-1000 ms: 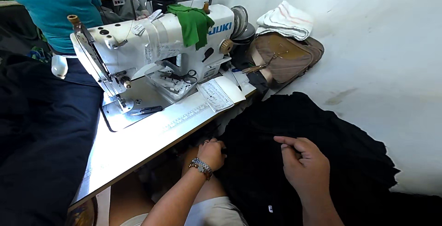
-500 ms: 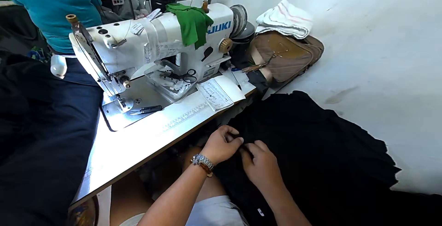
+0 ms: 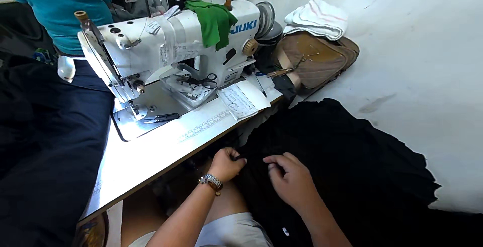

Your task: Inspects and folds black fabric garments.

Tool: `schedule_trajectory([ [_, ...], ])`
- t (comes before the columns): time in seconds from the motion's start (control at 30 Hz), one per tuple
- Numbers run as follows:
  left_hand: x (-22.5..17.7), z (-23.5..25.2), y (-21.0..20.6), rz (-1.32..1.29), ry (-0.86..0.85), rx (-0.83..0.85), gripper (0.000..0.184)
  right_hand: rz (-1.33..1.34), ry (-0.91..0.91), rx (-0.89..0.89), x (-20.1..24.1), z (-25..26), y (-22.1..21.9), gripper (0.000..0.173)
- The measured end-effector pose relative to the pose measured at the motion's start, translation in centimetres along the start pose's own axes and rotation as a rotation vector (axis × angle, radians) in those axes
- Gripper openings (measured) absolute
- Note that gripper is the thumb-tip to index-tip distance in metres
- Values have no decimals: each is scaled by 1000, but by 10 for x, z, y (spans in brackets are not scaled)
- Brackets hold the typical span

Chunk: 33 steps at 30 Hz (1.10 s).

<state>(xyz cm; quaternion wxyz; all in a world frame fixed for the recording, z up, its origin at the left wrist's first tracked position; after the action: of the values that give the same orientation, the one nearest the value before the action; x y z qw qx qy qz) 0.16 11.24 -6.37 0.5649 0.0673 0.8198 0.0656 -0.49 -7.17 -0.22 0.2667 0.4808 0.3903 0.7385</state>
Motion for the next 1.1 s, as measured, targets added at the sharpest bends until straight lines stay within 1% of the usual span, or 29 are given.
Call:
schedule_trajectory([
  [0.03,-12,-4,-1,-133,3,3,20,25,-41,65,3,-1,-6,30],
  [0.07,-25,-9,-3,-244,6,9,18,27,-76,98,5,-2,-13,45],
  [0.1,-36,-14,-5,-308,1,15,18,3,-77,82,7,-4,-19,51],
  [0.13,-44,-16,-8,-333,-12,20,19,-28,-46,38,7,-3,-23,44],
  [0.2,-48,-15,-11,-302,-55,37,27,-56,-11,-44,4,1,-17,19],
  [0.23,-43,-11,-11,-227,-76,32,32,-49,-29,-66,2,4,-9,16],
  [0.27,-33,-6,-11,-94,-96,15,36,-36,-55,-85,-1,7,0,16],
  [0.3,-19,2,-12,94,-97,4,41,-25,-85,-108,-3,8,10,18],
  [0.37,19,18,-20,409,-6,39,53,-8,-121,-188,-7,9,26,20],
  [0.4,34,23,-24,483,48,61,55,1,-132,-223,-10,9,32,23],
  [0.43,45,26,-25,495,80,62,54,15,-142,-255,-13,10,36,26],
  [0.47,52,29,-25,481,91,39,52,25,-153,-275,-15,9,39,24],
  [0.53,60,31,-25,444,94,7,47,-2,-113,-310,-15,8,45,13],
  [0.63,56,32,-24,424,64,21,35,-61,2,-352,-13,9,52,27],
  [0.7,51,30,-23,439,49,34,28,-74,7,-381,-11,11,55,31],
  [0.8,45,26,-22,466,74,49,33,-102,0,-416,-4,10,56,33],
  [0.87,35,22,-18,424,94,55,37,-121,4,-380,-1,10,48,33],
  [0.9,27,19,-15,365,88,49,36,-127,2,-340,0,9,42,33],
  [0.97,10,12,-11,164,57,12,29,-105,-11,-226,1,10,27,31],
  [1.03,-16,1,-8,-82,62,8,22,-41,-59,-62,4,11,12,23],
  [1.07,-30,-5,-7,-160,67,14,20,-2,-98,21,6,12,4,30],
  [1.1,-42,-10,-6,-190,59,11,18,11,-128,79,7,12,-4,45],
])
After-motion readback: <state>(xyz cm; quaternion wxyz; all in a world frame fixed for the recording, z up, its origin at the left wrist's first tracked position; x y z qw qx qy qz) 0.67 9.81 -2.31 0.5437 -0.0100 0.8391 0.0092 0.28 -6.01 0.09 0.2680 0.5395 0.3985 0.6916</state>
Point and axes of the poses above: each hand's wrist, its own z-axis towards the middle knuckle, its own y-axis out of the back of the hand, x = y × z, the point moved 3 cm from there along z, towards the middle knuckle, and after that the axes turned 1 degree about y, right-handed, at the moved point
